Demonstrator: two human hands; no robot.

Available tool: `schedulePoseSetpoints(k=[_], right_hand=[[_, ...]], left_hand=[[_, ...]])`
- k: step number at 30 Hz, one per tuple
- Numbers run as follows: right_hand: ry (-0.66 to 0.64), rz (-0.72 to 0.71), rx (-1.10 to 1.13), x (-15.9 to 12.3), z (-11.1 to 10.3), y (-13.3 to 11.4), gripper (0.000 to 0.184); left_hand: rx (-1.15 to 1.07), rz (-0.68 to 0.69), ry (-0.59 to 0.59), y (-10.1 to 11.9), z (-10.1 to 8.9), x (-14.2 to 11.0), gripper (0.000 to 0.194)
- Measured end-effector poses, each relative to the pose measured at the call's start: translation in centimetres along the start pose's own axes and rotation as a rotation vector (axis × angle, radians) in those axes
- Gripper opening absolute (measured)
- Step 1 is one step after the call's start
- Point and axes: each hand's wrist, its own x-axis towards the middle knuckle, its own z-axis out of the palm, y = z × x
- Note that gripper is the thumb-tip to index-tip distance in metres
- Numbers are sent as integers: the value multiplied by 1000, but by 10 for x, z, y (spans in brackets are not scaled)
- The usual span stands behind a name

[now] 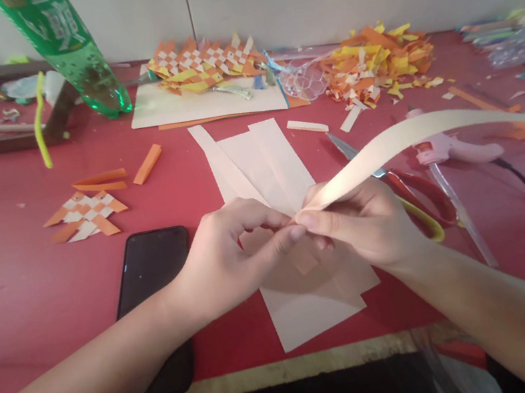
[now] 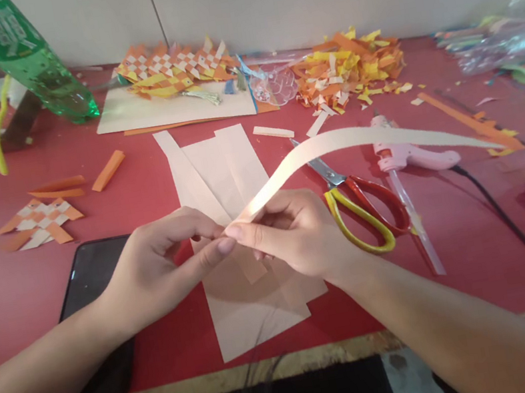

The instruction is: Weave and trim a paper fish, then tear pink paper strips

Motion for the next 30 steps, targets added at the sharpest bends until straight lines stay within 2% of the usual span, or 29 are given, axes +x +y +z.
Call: schedulePoseSetpoints(k=[5,13,19,25,30], right_hand=[[-2,51,86,-2,2,2,13],[72,-10,73,-3,1,4,8],[-2,-25,54,0,-1,1,12],[-18,-19,71,2,-3,3,14],[-4,14,115,2,-2,4,13]], left_hand=[[3,-18,9,0,1,1,17],[-18,-75,16,1,0,1,20],[-33,-148,-6,0,0,2,24],[-29,-210,5,-1,0,3,26],[-12,-206,5,-1,0,4,26]])
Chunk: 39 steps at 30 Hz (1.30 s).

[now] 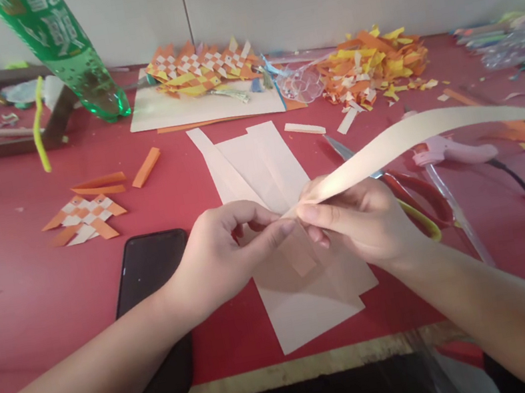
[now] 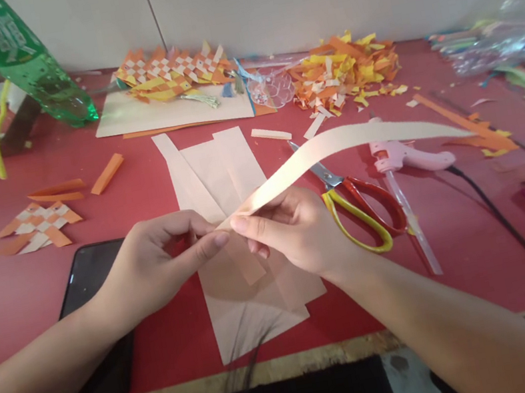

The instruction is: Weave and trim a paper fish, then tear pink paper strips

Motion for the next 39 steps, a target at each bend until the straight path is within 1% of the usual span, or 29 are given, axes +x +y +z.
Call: schedulePoseSetpoints(k=[5,11,17,20,22,25,27,30,32,35,39], right_hand=[[56,29,49,0,1,2,14],[40,34,47,0,1,3,11],[32,45,86,1,-2,3,12],[46,15,85,2,-6,3,11],[52,2,68,2,-8,4,9],[11,39,54,1,-10,2,10],[-48,72,46,0,-9,0,12],[-150,93,26,-1,-8,-1,12],[-183,97,28,-1,-9,0,12],[-176,108,47,-1,-9,2,11],[-127,118,56,-1,-5,1,8]], left_hand=[[31,17,-5,1,-2,0,26],[27,31,-32,1,-1,0,25],[2,30,-23,0,-1,0,23],[-18,31,-25,-1,-1,0,22],[-45,21,-46,-1,-2,0,23],[-88,-15,-118,-1,-2,-1,25],[-92,-11,-155,0,-2,-1,24],[-73,53,-182,1,-1,-1,23],[-61,107,-191,2,0,-1,23],[-33,136,-176,2,0,-1,23],[-40,82,-158,4,0,-1,22]])
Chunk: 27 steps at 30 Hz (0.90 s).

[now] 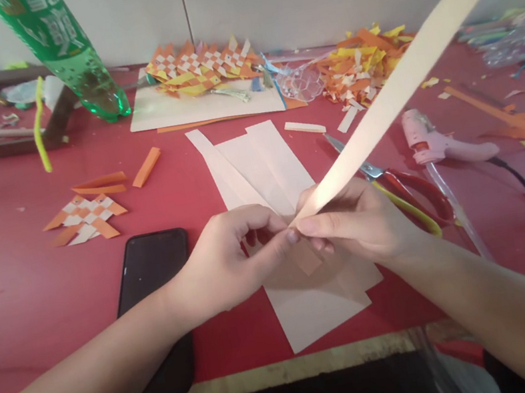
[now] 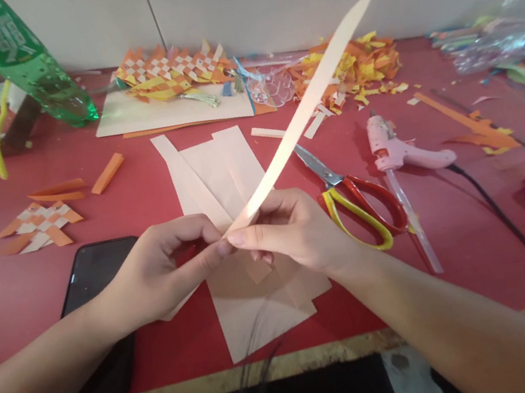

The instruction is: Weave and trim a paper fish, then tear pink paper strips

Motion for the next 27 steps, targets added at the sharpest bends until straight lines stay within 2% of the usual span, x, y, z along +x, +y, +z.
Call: schedulePoseSetpoints(k=[5,12,27], right_hand=[[85,-10,22,1,2,-3,11],[76,-1,33,1,0,-2,11],[109,40,59,1,0,-1,12]], left_hand=[[-38,-29,26,1,-1,0,21],[-45,-80,22,-2,-3,0,21],[-101,-103,32,-8,-1,3,23]])
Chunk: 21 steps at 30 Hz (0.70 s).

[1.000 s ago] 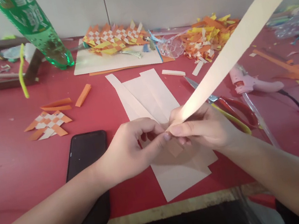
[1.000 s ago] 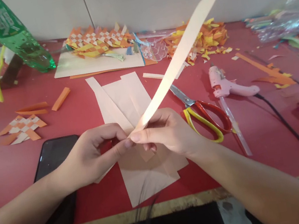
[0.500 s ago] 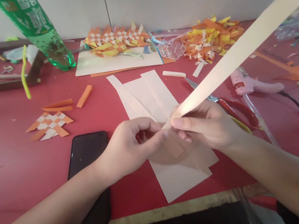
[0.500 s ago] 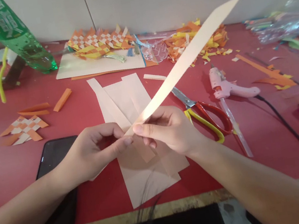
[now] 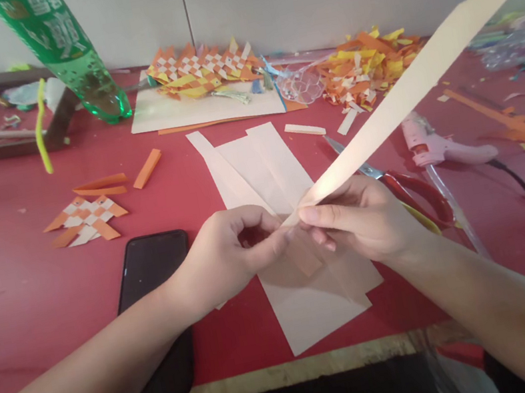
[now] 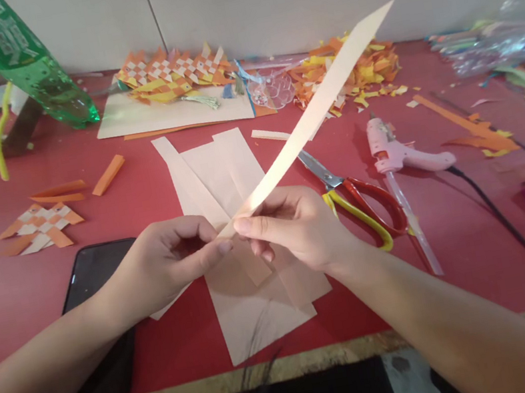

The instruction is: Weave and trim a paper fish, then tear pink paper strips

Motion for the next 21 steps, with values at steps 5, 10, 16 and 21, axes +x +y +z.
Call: schedulePoseSetpoints(k=[5,10,16,21], right_hand=[[18,-25,15,0,0,-1,11],[6,-27,6,1,-1,-1,15],[-114,-19,-60,0,0,0,14],[-95,-23,-77,0,0,0,14]], left_hand=[[-9,26,4,1,-1,0,22],[-23,7,-21,1,-2,-1,21],[-2,3,-32,3,0,-2,16],[12,13,14,2,1,-2,23]])
